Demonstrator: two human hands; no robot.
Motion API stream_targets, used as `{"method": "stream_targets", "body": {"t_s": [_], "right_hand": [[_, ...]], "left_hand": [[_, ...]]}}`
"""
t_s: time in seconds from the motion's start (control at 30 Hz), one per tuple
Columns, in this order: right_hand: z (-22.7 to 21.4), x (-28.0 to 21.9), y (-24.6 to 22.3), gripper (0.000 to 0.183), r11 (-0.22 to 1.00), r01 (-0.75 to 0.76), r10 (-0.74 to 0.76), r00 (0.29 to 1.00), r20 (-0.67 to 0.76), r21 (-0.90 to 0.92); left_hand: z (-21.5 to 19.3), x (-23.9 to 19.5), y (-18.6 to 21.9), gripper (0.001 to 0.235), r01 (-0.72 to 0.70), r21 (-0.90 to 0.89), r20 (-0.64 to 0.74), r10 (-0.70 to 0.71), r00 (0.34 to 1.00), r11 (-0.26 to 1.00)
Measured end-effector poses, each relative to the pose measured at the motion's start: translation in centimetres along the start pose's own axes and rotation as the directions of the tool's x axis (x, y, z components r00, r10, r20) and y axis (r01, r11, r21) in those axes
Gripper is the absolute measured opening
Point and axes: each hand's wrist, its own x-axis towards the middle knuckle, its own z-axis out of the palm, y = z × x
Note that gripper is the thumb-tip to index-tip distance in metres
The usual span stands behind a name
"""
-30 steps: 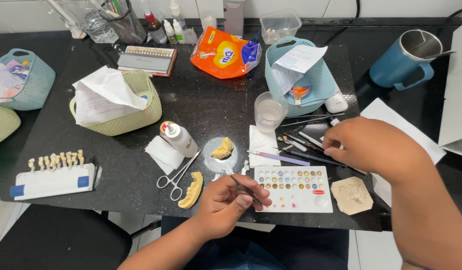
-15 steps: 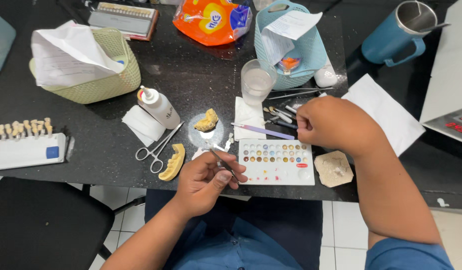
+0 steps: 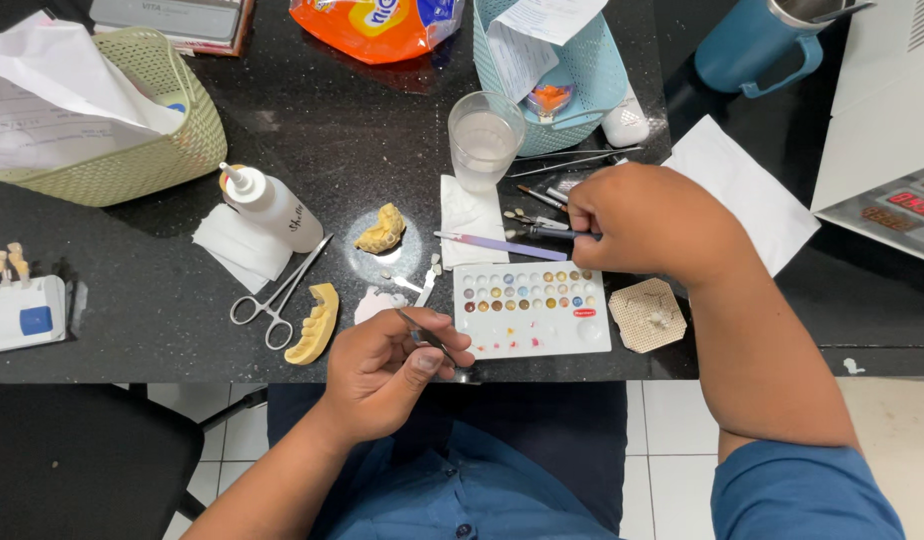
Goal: The person uses a metal tool to adjust a small white dental prosthesis, then consults a printed document and compares the prosthesis to a shade guide. They apply material from a palette to the prosthesis with a fine brush, repeatedly dipping the brush and refining the surface.
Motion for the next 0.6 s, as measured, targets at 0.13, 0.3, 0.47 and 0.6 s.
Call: {"method": "stream_targets", "body": {"t_s": [0.13, 0.3, 0.47, 0.6], "right_hand": [[-1.3, -1.4, 0.8, 0.021, 1.000, 0.005, -0.002, 0.991, -0.130, 0.022], [-3.0, -2.8, 2.2, 0.027, 0.966, 0.080, -0.050, 0.991, -0.128, 0.246], [-3.9, -3.7, 3.3, 0.029, 0.984, -0.060, 0.069, 0.996, -0.049, 0.170], [-2.3, -6.3, 3.2, 0.026, 0.847, 0.142, 0.019, 0.955, -0.296, 0.512]], "left_hand": [[0.0, 0.2, 0.1, 0.028, 0.027, 0.019, 0.001, -0.027, 1.000, 0.999], [0.2, 0.5, 0.1, 0.027, 0.002, 0.037, 0.002, -0.002, 1.000, 0.999], [0.3, 0.7, 0.1, 0.028, 0.000, 0.068, -0.004, 0.001, 1.000, 0.998], [0.3, 0.4, 0.3, 0.027, -0.015, 0.087, -0.007, 0.016, 1.000, 0.996]]}}
